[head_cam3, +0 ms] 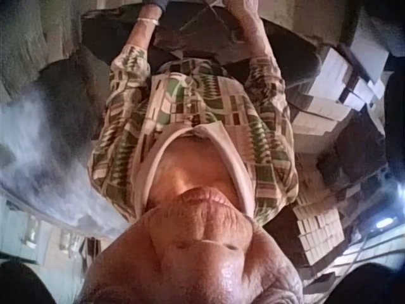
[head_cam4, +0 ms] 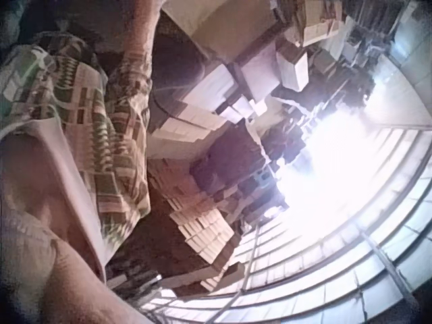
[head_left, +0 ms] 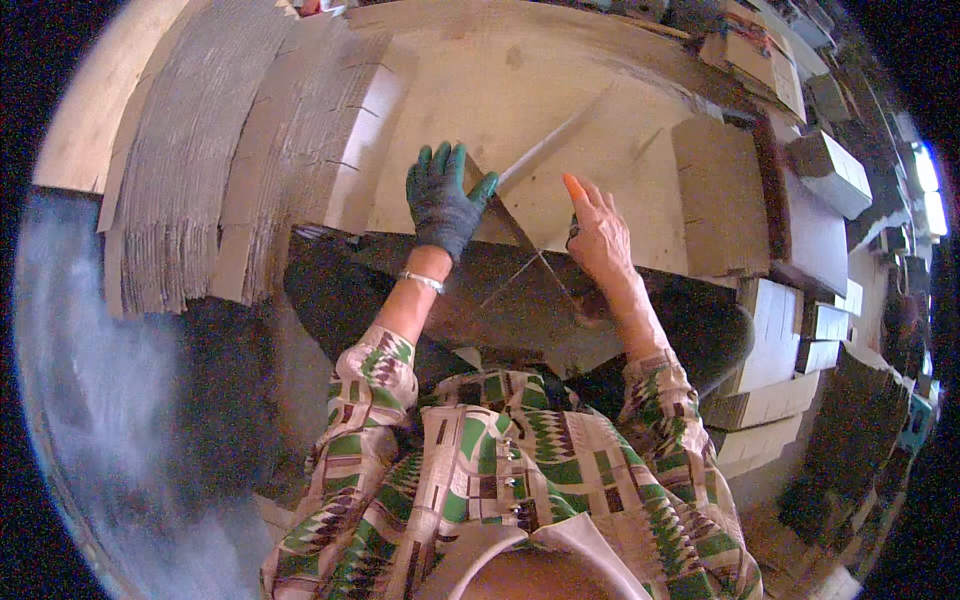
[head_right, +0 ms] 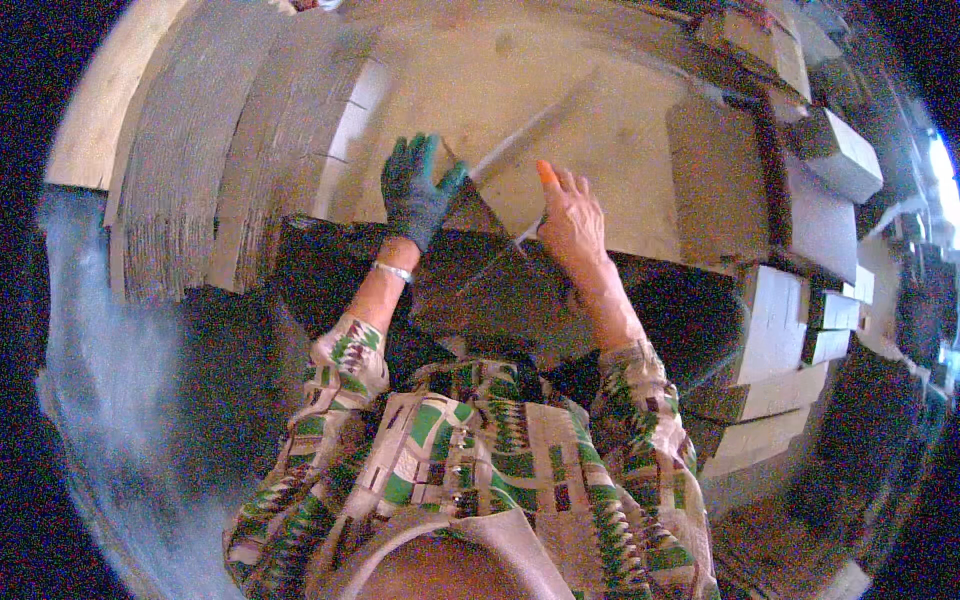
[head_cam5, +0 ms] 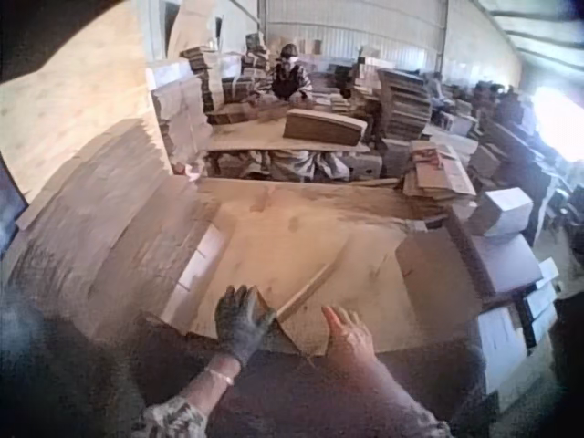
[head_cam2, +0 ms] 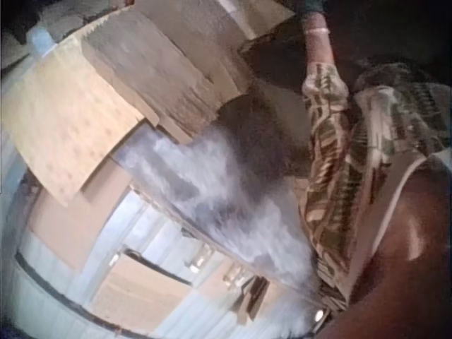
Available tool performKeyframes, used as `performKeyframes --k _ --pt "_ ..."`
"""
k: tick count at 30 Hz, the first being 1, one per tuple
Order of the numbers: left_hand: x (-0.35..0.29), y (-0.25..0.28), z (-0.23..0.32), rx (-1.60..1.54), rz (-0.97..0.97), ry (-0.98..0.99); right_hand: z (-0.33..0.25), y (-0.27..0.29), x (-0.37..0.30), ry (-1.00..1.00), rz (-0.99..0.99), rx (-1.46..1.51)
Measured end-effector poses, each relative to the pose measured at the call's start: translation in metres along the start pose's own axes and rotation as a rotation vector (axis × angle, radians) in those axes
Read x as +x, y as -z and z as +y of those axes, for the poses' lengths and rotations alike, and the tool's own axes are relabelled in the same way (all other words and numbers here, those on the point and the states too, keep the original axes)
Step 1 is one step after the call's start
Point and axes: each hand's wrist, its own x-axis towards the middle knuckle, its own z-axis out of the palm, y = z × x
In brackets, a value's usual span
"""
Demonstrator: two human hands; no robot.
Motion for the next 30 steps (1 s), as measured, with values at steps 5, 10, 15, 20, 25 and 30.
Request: performKeyframes --k 5,10,15,20,25,30 --pt "0.026 -0.019 0.022 0.176 -0.385 -0.076 0.029 -0.035 -0.01 0.097 -0.088 -0.308" --pt "0.022 -0.001 -0.016 0.292 -0.337 -0.076 -0.032 -0.041 -0.011 0.176 -0.154 -0.012" --pt "-0.002 0.0 -0.052 0.284 -0.312 -0.137 -0.032 -0.051 -0.008 0.189 -0.037 0.144" --pt "0.004 0.014 -0.008 0.126 -0.188 -0.176 0.101 0.005 -0.003 -0.266 0.192 -0.405" --pt "0.005 0.006 0.071 -0.129 -0.36 -0.155 0.225 0.079 -0.036 -0.828 -0.067 -0.634" --pt "0.002 -0.05 0.08 -0.172 -0.461 -0.141 0.218 0.128 -0.028 -0.958 0.332 -0.248"
